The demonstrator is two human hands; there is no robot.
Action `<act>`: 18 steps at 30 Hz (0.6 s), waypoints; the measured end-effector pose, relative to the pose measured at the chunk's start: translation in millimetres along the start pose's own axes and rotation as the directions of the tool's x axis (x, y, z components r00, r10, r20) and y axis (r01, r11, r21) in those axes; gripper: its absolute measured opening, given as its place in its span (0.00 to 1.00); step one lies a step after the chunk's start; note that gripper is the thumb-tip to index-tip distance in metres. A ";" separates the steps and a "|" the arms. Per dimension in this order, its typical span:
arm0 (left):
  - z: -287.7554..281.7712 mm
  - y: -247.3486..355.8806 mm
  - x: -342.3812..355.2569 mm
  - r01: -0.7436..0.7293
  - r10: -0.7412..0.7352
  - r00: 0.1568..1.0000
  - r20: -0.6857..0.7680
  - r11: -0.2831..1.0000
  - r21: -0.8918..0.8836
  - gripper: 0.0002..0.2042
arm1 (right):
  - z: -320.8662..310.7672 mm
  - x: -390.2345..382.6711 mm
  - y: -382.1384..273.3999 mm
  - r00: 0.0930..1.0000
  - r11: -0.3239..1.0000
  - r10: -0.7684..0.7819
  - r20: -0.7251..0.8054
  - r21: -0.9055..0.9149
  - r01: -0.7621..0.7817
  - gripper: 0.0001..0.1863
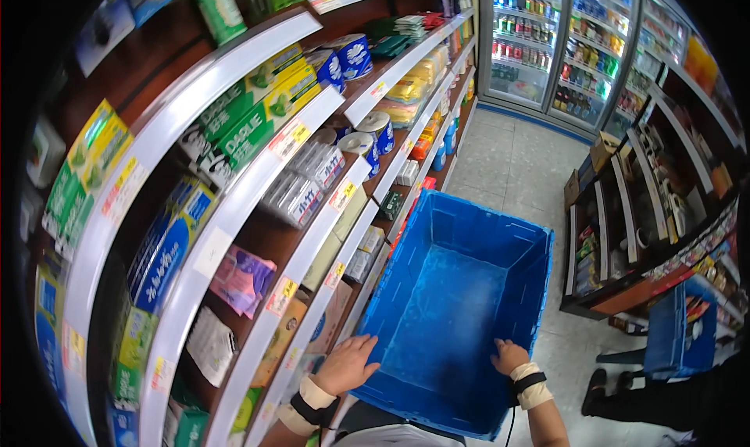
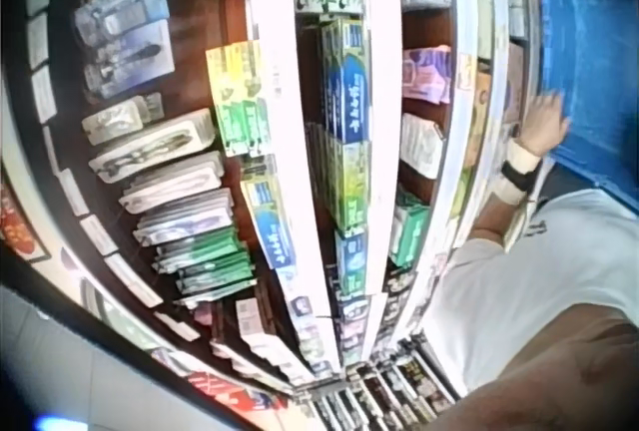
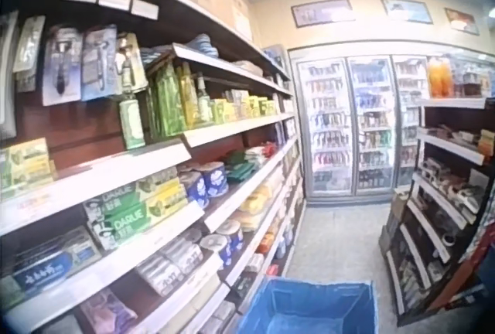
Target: The person takes various packaged goods, including boxes of tissues, toothpaste, and other toiletries, from a blue plastic crate and places them onto the shelves of a retail store. The person handles items one by one, arranging them neatly on the shelf.
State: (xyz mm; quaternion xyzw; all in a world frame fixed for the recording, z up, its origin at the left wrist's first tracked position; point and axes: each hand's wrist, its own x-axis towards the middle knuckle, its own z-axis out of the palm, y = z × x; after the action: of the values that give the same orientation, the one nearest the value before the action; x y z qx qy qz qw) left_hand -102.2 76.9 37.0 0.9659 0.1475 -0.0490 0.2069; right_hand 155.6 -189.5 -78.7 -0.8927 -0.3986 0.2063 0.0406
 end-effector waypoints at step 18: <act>55.2 -20.6 -97.1 0.149 -0.158 0.982 -0.103 0.985 -0.089 0.26 | -13.5 -90.3 -64.7 0.946 0.957 -0.289 0.144 0.011 0.290 0.28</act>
State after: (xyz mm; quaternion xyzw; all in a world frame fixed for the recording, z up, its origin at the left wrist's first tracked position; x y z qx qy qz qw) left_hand -202.8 46.4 -6.0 0.9438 0.2345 -0.0055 0.2331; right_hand 62.1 -210.1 -20.8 -0.8075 -0.5283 0.2599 0.0367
